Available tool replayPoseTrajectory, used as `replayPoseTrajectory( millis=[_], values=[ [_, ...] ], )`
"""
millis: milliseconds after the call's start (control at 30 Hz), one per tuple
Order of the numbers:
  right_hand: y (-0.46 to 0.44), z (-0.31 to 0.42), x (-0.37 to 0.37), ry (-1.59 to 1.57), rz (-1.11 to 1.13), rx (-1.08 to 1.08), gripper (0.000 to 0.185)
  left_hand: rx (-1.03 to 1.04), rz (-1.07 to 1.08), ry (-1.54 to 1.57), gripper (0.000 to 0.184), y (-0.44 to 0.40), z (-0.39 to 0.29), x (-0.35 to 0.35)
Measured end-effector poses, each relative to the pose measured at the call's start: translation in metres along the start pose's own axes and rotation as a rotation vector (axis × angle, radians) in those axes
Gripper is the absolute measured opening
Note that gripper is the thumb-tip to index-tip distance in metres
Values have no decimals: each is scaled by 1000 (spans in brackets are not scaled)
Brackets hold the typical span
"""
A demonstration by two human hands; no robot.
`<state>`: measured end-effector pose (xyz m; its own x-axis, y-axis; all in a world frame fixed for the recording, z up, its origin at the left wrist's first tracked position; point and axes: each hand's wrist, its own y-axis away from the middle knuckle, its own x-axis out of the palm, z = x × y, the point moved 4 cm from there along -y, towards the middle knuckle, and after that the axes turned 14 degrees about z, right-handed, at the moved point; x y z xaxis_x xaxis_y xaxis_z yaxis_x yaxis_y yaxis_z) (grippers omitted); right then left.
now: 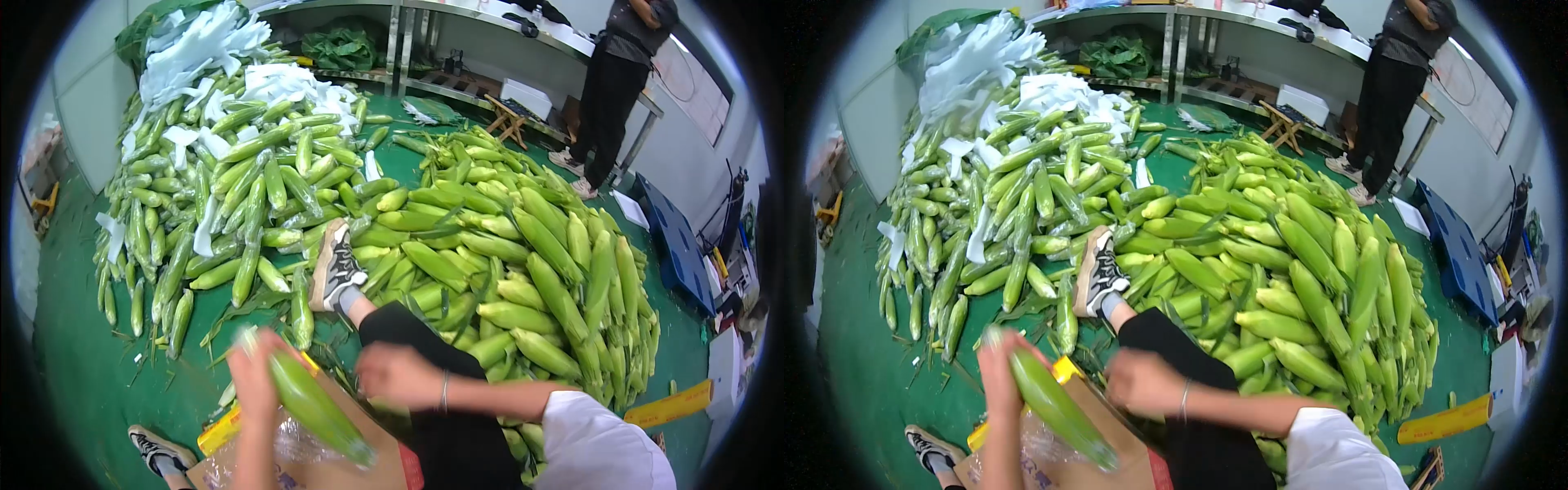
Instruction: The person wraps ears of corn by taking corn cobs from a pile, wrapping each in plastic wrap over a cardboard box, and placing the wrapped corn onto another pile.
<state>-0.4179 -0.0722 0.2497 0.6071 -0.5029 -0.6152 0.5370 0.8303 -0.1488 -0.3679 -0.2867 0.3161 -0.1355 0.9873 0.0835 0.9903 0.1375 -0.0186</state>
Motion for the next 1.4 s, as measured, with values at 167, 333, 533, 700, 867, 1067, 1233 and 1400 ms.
replayPoseTrajectory(
  millis=[167, 333, 533, 700, 867, 1067, 1233, 1400],
  values=[
    [-32, -229, -142, 858, 209, 1163, 66, 153, -157, 555, 85, -183, 17, -193],
    [-29, -231, -139, 761, 92, 942, 56, -63, -395, -271, 53, -67, -23, -246],
    [-64, 21, -18, 343, 27, 20, 55, -824, -536, -996, 36, 278, 65, -224],
    [-94, 115, 134, 212, 355, -282, 64, -745, -469, -1191, 34, 282, 75, -145],
    [-74, 118, 177, 273, 565, -452, 64, 46, -635, 536, 20, 280, 36, -148],
    [-44, 150, 151, 392, 225, -393, 51, -35, -157, -1451, 56, 217, 25, -101],
    [7, 85, 137, 605, 91, -142, 28, -90, -11, -1448, 70, 212, 35, -119],
    [7, 70, 88, -494, 46, 327, 14, -73, 137, -1329, 61, 238, 37, -86]
  ],
)
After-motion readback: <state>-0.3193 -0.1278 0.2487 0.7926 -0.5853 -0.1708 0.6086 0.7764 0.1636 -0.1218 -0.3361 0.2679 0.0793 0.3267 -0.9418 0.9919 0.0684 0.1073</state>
